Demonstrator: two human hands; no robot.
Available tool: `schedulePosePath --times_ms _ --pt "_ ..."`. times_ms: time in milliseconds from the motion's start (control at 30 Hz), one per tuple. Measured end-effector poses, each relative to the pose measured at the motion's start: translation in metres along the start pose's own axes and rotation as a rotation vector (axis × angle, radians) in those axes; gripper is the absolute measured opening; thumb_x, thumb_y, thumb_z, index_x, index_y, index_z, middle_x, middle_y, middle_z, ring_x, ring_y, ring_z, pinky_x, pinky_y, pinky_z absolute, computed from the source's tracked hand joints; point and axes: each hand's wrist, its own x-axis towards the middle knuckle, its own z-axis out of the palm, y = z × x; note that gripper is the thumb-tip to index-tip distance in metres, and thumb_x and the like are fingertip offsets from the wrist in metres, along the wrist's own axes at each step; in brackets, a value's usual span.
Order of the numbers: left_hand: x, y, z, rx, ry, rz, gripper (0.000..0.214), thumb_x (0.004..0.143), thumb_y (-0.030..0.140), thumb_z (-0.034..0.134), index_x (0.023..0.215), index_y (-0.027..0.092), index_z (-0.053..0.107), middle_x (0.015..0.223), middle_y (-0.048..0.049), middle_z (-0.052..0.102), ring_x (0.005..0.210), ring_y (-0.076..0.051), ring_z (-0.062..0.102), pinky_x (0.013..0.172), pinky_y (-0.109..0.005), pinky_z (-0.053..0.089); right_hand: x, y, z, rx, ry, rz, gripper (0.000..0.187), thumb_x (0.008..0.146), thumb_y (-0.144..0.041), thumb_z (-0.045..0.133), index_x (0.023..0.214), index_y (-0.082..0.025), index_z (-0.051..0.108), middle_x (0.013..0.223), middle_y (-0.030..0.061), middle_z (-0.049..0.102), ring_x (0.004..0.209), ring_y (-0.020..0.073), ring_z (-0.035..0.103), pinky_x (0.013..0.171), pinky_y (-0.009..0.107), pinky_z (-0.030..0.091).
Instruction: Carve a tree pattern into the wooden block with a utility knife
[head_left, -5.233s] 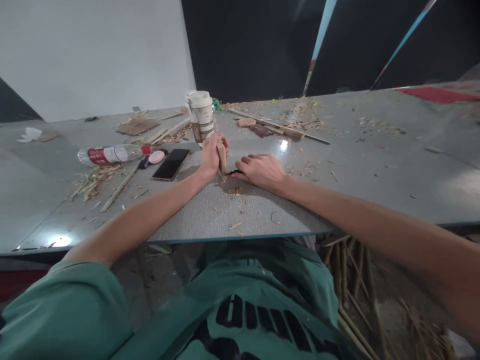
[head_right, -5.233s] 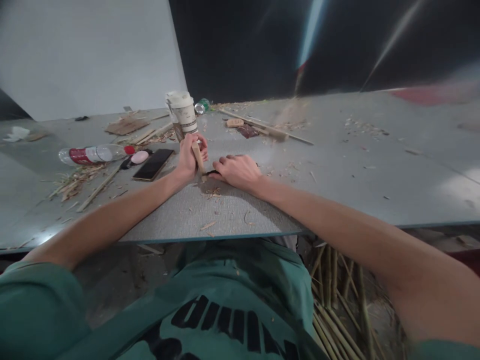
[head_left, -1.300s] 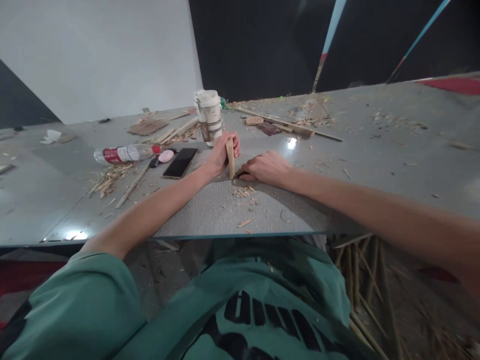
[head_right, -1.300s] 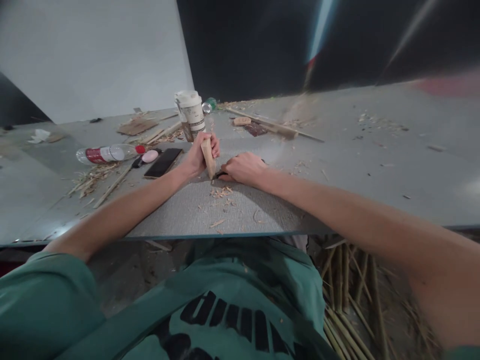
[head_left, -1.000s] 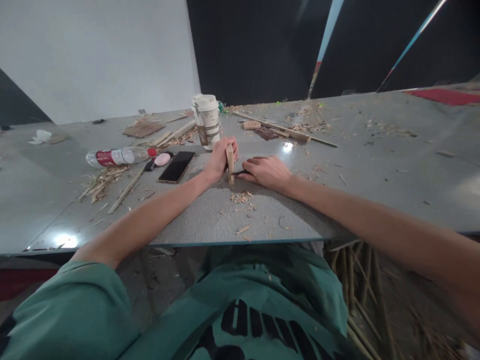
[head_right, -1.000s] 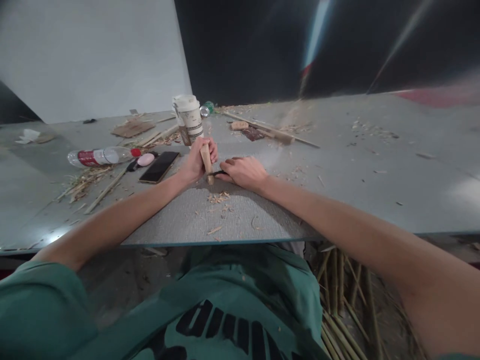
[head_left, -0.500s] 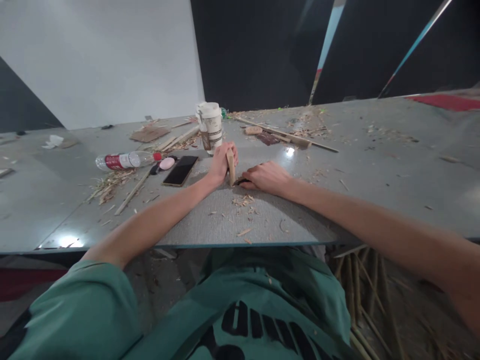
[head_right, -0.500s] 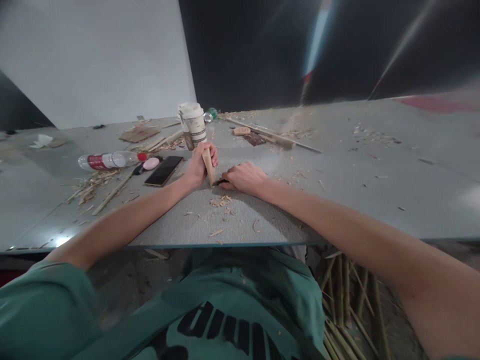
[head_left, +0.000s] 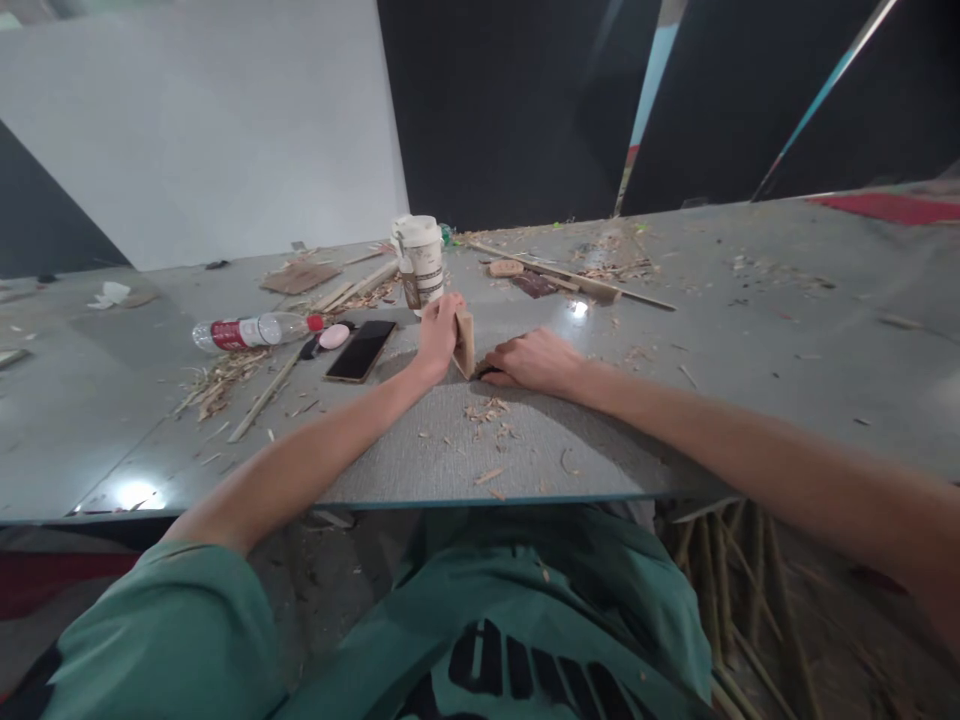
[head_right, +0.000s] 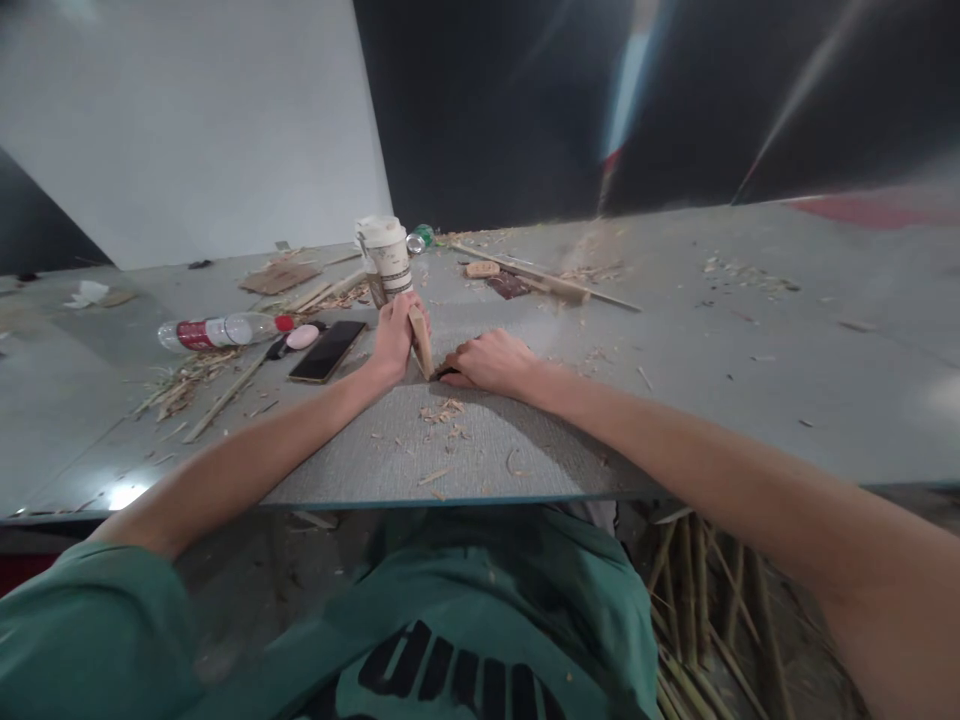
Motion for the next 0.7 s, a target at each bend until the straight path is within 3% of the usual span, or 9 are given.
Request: schedulePosePath --times_ms 100,200,367,533,600,700 --pt "-0.002 -0.001 -0.001 0.082 0.114 0.181 0.045 0.100 0.036 0.060 0.066 0.023 0.034 0.066 0.0023 0.031 0.063 -0.015 0.035 0.060 -0.030 0.031 -0.003 0.009 0.008 0.029 0.064 0.019 0.040 0.109 -0.056 0.054 0.111 -0.024 0.078 0.106 0.0073 0.081 0.083 0.0197 0.069 0.060 0.032 0.019" --pt "-0.004 -0.002 -0.004 0.158 0.152 0.284 0.047 0.098 0.034 0.064 0.065 0.023 0.032 0.066 0.0026 0.027 0.063 -0.015 0.032 0.061 -0.032 0.028 -0.007 0.021 0.016 0.060 0.150 0.098 0.045 0.107 -0.060 0.053 0.103 -0.022 0.077 0.101 0.0083 0.080 0.079 0.0200 0.066 0.060 0.034 0.018" --pt "-0.006 0.000 -0.007 0.248 0.170 0.352 0.051 0.098 0.036 0.065 0.062 0.023 0.031 0.063 0.0034 0.024 0.060 -0.014 0.028 0.059 -0.033 0.024 -0.012 0.046 0.023 0.137 0.340 0.256 0.044 0.107 -0.057 0.053 0.088 -0.022 0.072 0.088 0.0090 0.075 0.073 0.0209 0.062 0.061 0.036 0.022" --pt "-0.013 0.011 -0.007 0.277 0.183 0.371 0.054 0.094 0.033 0.069 0.058 0.022 0.030 0.062 0.0037 0.027 0.060 -0.013 0.031 0.062 -0.032 0.032 -0.016 0.063 0.025 0.226 0.494 0.329 0.041 0.108 -0.049 0.052 0.078 -0.023 0.064 0.075 0.0081 0.068 0.070 0.0213 0.059 0.064 0.036 0.030" --pt "-0.015 0.014 -0.007 0.265 0.170 0.364 0.051 0.093 0.032 0.070 0.057 0.022 0.034 0.061 0.0031 0.033 0.063 -0.014 0.038 0.066 -0.031 0.038 -0.017 0.064 0.025 0.252 0.529 0.317 0.041 0.107 -0.049 0.052 0.077 -0.023 0.063 0.075 0.0076 0.068 0.071 0.0211 0.059 0.066 0.036 0.032" --pt "-0.013 0.020 -0.005 0.213 0.081 0.320 0.027 0.092 0.028 0.066 0.067 0.021 0.058 0.069 -0.0003 0.059 0.075 -0.017 0.059 0.078 -0.030 0.050 -0.016 0.061 0.024 0.281 0.564 0.293 0.039 0.106 -0.049 0.054 0.078 -0.024 0.064 0.074 0.0064 0.066 0.071 0.0207 0.059 0.067 0.036 0.033"
